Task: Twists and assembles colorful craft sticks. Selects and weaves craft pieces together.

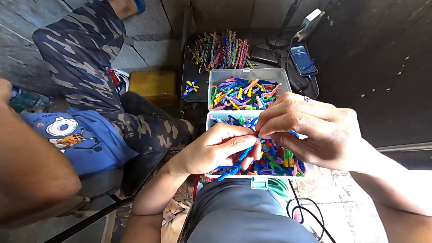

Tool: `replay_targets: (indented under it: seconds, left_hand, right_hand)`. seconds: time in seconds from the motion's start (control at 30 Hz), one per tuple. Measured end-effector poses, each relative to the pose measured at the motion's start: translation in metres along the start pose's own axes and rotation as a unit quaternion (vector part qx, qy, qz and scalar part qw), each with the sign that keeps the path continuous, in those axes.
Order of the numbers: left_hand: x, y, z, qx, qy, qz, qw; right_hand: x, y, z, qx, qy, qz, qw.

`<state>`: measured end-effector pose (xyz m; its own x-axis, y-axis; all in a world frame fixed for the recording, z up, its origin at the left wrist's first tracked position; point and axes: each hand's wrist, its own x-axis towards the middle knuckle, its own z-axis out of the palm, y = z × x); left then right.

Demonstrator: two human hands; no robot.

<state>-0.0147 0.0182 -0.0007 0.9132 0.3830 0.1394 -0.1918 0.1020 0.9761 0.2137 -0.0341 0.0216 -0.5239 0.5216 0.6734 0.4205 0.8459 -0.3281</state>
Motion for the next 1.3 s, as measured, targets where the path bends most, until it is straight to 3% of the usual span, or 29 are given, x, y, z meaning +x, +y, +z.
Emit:
replay_targets:
  seconds: [0.43, 0.57, 0.73, 0.87, 1.1, 1.3]
  left_hand:
    - [0.008, 0.001, 0.001, 0.13, 0.066, 0.051, 0.988]
    - [0.008, 0.005, 0.0, 0.092, 0.04, 0.042, 0.994]
    - [0.011, 0.004, 0.0, -0.051, -0.016, 0.012, 0.998]
    - [0.013, 0.007, 0.004, -0.077, -0.026, -0.007, 0.997]
    - [0.01, 0.012, 0.009, 0.056, -0.036, -0.011, 0.998]
    - [0.009, 0.012, 0.002, 0.196, -0.076, 0.017, 0.978]
  right_hand:
    - [-0.005, 0.007, -0.003, 0.013, 0.024, 0.039, 0.999]
    - [-0.01, 0.009, -0.011, -0.004, 0.054, -0.009, 0.998]
    - [-0.018, 0.005, -0.006, -0.115, 0.059, -0.083, 0.988]
    - [-0.02, 0.005, -0.005, -0.095, 0.057, -0.104, 0.988]
    - [-0.017, -0.004, -0.011, -0.132, 0.007, -0.135, 0.982]
    - [-0.015, -0.008, -0.009, -0.071, -0.055, -0.07, 0.993]
